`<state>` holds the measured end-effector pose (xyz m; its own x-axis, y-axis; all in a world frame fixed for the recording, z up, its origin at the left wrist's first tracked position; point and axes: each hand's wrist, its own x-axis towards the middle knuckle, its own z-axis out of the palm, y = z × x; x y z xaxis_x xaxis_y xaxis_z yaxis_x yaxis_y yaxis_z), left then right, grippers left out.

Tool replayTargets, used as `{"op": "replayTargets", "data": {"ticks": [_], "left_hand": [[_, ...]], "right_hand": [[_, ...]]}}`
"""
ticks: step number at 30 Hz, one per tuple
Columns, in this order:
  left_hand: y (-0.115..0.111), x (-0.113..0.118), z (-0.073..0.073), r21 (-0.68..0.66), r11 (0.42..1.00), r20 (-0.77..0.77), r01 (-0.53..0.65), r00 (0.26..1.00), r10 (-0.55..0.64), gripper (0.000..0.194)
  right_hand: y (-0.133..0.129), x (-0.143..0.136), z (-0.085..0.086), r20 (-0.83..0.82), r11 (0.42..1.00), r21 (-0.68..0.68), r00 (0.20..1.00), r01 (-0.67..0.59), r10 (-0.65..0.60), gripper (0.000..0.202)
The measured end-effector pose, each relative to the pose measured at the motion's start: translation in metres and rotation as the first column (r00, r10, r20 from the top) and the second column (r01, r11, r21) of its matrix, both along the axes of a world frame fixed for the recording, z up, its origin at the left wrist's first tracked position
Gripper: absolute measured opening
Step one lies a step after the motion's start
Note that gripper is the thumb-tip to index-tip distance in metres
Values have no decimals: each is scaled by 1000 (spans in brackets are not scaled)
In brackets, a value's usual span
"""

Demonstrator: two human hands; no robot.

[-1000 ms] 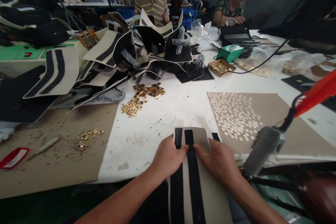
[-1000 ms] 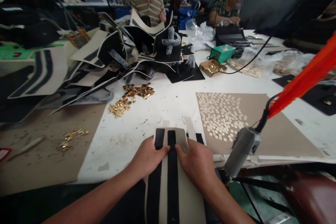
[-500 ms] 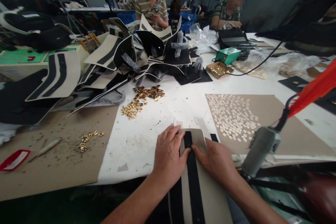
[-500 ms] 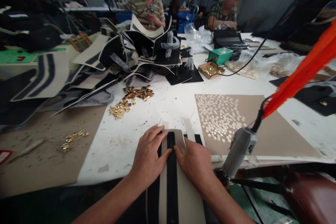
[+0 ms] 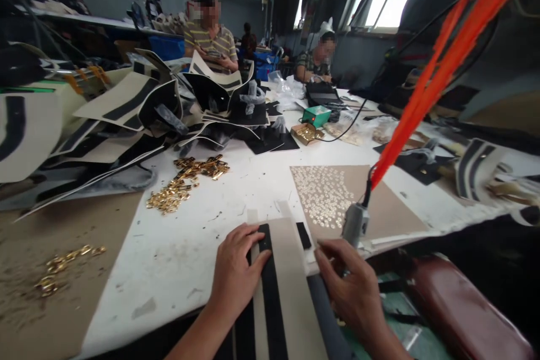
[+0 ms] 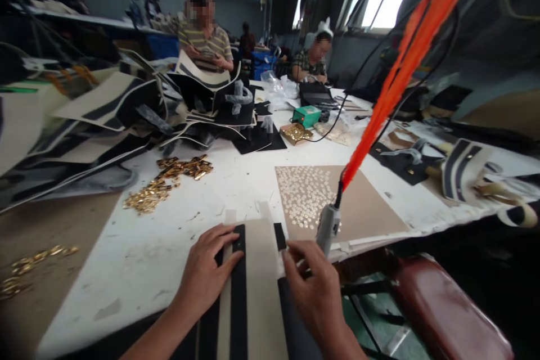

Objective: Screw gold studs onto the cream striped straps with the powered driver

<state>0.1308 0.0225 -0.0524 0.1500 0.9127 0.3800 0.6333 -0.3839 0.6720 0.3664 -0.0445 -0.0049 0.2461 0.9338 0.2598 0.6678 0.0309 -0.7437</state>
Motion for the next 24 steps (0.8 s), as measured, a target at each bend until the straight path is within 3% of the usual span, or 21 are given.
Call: {"op": "replayTargets", "data": {"ticks": [4, 6, 9, 13, 18, 24], "left_hand": [[5, -2, -7, 49, 998, -5, 26, 1000, -26, 20], [8, -3, -10, 64, 998, -10, 29, 1000, -28, 20], [10, -4, -11, 72, 997, -17, 29, 999, -28, 21], [10, -4, -12, 82, 996, -18, 31, 999, -30, 22], [10, -4, -13, 66, 997, -10, 36, 999, -36, 22], [1, 0, -1, 25, 1000, -4, 17, 1000, -17, 22]], "right_hand": [[-12, 76, 0, -10, 950, -24, 950, 310, -311, 35], [0, 114, -8, 57, 947, -34, 947, 319, -317, 38], [26, 152, -23, 191, 974, -108, 966, 197, -174, 41], [45, 166, -30, 247, 979, -196, 969, 61, -11, 34], [35, 168, -26, 347, 966, -257, 932, -15, 107, 33], [24, 176, -31, 681, 971, -238, 718, 32, 143, 33]]}}
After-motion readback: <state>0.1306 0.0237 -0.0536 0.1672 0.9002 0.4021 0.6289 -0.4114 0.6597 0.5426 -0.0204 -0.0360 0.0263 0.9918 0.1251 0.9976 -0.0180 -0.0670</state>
